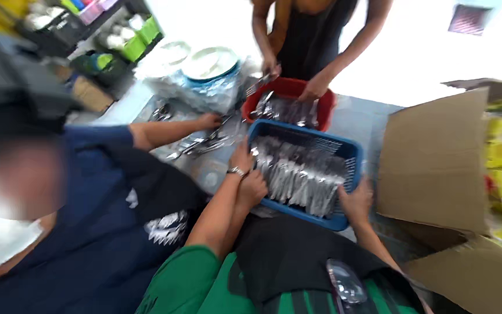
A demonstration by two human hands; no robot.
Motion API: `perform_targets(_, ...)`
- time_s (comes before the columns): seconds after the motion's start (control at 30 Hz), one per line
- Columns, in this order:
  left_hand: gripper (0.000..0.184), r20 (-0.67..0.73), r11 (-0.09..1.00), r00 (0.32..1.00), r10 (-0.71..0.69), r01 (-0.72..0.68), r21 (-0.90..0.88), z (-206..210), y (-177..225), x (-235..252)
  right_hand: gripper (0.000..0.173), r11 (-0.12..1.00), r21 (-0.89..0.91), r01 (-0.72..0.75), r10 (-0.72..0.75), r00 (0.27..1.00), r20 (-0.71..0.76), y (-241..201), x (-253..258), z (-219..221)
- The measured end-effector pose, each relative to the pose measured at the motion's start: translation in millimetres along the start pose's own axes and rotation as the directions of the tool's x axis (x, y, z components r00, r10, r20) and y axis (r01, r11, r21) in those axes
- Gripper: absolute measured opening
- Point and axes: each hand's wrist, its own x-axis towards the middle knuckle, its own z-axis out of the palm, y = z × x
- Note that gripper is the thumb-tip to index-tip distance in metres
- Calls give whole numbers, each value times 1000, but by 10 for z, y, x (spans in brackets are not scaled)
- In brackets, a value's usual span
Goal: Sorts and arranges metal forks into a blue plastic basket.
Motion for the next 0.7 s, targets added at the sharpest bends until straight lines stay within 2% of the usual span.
perform_targets(0.03, 64, -13, 999, 999, 32, -32, 20, 85, -121, 115, 79, 996, 34, -85, 83, 995, 59, -18, 23, -38)
perform_targets(0.07, 65, 56, 1000, 998, 13, -15, 27, 42, -116, 206, 77, 990, 43, -138, 133, 987, 93, -26, 49, -58)
perform_targets(0.1, 66, 123, 1000, 992, -10, 7, 22, 9, -118, 295, 75, 988, 17, -156, 153, 982, 107, -26, 70, -67)
perform_targets(0.17, 63, 166, 999, 986, -23, 27, -19, 39, -201, 431, 75, 987, -118, -111, 121, 989, 87, -39, 98, -58)
perform_targets(0.23, 58, 173, 988, 984, -42, 67, -139, 50, -242, 481, 76, 979, -196, -51, 67, 995, 76, -63, 159, -53)
perform_targets(0.33, 52, 162, 957, 984, -70, 112, -266, 18, -198, 474, 78, 977, -210, -31, 52, 994, 97, -175, 355, -114)
perform_targets(0.5, 52, 136, 968, 984, -112, 139, -210, 35, -180, 472, 81, 960, -280, -29, 59, 993, 98, -312, 779, -97)
perform_targets(0.7, 55, 104, 971, 985, -135, 152, -185, 15, -139, 418, 76, 968, -244, -58, 84, 992, 98, -350, 832, -116)
